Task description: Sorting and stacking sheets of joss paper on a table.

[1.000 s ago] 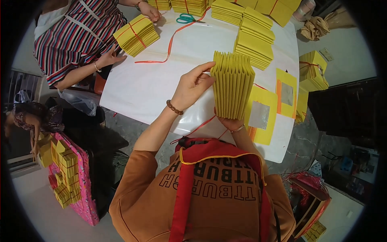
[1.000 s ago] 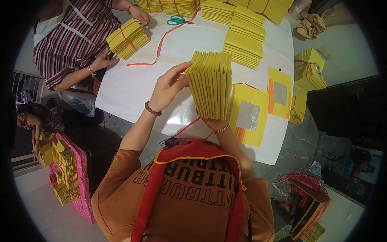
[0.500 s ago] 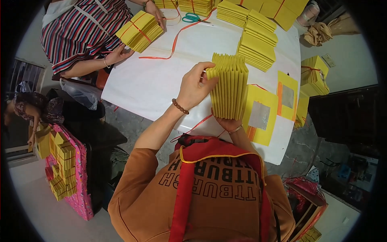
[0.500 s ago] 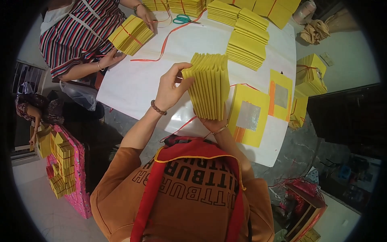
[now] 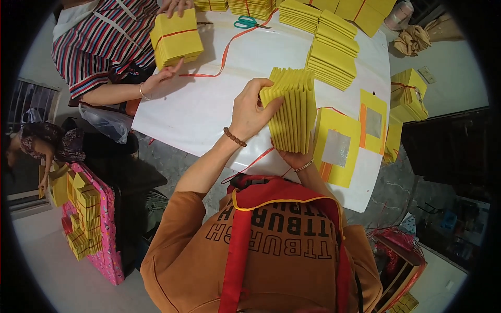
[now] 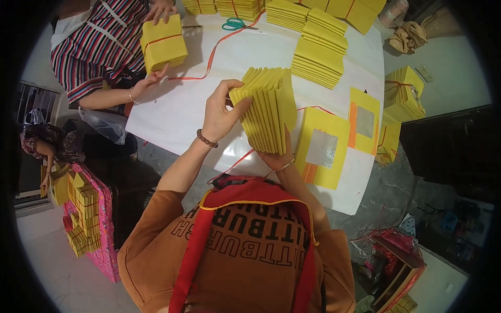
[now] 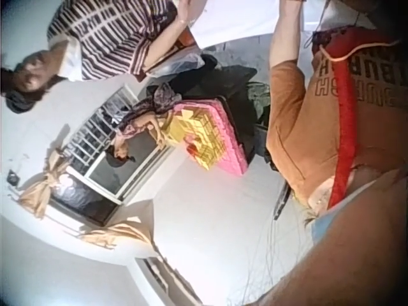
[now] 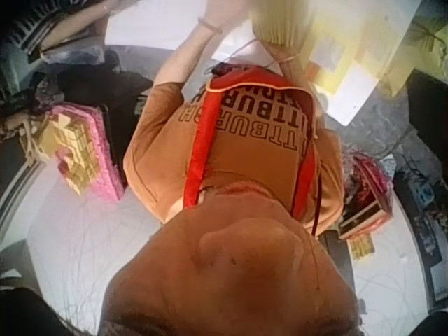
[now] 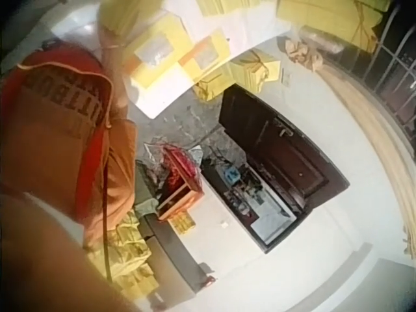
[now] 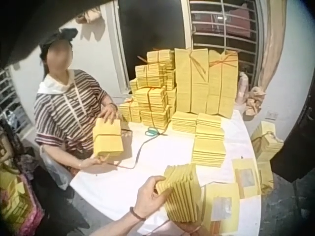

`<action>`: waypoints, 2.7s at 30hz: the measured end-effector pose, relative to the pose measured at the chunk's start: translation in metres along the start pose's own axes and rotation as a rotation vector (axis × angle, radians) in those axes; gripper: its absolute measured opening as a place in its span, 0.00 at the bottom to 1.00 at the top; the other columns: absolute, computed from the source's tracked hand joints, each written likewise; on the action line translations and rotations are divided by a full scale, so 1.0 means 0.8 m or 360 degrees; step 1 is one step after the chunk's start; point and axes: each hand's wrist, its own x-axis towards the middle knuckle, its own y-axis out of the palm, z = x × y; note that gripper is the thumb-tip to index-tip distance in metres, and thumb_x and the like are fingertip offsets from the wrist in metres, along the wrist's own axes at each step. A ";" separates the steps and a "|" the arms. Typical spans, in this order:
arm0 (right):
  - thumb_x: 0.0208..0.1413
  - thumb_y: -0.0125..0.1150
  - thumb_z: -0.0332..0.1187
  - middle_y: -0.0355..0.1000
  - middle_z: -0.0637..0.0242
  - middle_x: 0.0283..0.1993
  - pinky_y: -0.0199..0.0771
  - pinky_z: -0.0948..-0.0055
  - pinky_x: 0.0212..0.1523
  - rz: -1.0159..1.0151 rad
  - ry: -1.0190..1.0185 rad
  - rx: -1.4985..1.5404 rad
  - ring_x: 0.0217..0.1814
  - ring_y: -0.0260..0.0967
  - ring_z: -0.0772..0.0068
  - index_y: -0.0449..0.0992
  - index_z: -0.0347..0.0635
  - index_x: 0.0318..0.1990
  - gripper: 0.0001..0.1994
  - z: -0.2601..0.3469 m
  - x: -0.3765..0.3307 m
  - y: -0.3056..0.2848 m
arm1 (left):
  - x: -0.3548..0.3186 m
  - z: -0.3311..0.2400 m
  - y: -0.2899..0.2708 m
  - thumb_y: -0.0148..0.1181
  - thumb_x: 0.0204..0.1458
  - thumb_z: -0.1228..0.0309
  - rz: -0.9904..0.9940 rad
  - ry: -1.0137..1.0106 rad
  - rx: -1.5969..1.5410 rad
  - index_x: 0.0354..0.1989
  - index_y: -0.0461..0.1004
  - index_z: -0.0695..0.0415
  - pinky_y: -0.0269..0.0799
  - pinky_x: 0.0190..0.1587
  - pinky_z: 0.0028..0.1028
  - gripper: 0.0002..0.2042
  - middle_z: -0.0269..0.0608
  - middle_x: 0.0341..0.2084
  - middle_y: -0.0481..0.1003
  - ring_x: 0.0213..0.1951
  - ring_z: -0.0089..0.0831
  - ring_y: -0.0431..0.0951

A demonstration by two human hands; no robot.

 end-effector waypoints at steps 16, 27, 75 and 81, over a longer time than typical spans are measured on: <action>0.59 0.38 0.50 0.69 0.64 0.50 0.72 0.56 0.48 -0.0307 -0.0097 -0.0132 0.47 0.71 0.63 0.65 0.45 0.53 0.23 -0.001 -0.002 -0.008 | 0.001 0.005 0.002 0.64 0.43 0.62 0.0011 -0.0129 0.0251 0.38 0.67 0.61 0.64 0.27 0.24 0.19 0.39 0.24 0.72 0.23 0.24 0.68; 0.59 0.41 0.52 0.66 0.65 0.54 0.71 0.66 0.48 -0.0438 -0.0268 -0.0544 0.52 0.67 0.68 0.62 0.47 0.57 0.25 0.016 -0.002 -0.041 | -0.001 0.040 0.004 0.61 0.45 0.60 0.0199 -0.0462 -0.0335 0.42 0.63 0.63 0.64 0.33 0.24 0.22 0.38 0.30 0.68 0.30 0.23 0.67; 0.52 0.54 0.25 0.67 0.62 0.52 0.64 0.65 0.55 -0.0763 -0.0307 -0.0490 0.53 0.65 0.66 0.63 0.38 0.54 0.20 0.073 -0.022 -0.045 | 0.390 0.278 0.096 0.63 0.43 0.73 0.0559 -0.1030 -0.1320 0.54 0.60 0.60 0.70 0.47 0.32 0.27 0.43 0.46 0.69 0.47 0.33 0.72; 0.52 0.53 0.23 0.67 0.63 0.51 0.65 0.66 0.55 -0.0736 -0.0549 -0.0381 0.53 0.65 0.67 0.65 0.41 0.53 0.19 0.090 -0.008 -0.032 | 0.415 0.297 0.132 0.60 0.48 0.68 0.0738 -0.1192 -0.1386 0.53 0.61 0.61 0.68 0.50 0.30 0.24 0.42 0.46 0.70 0.47 0.32 0.72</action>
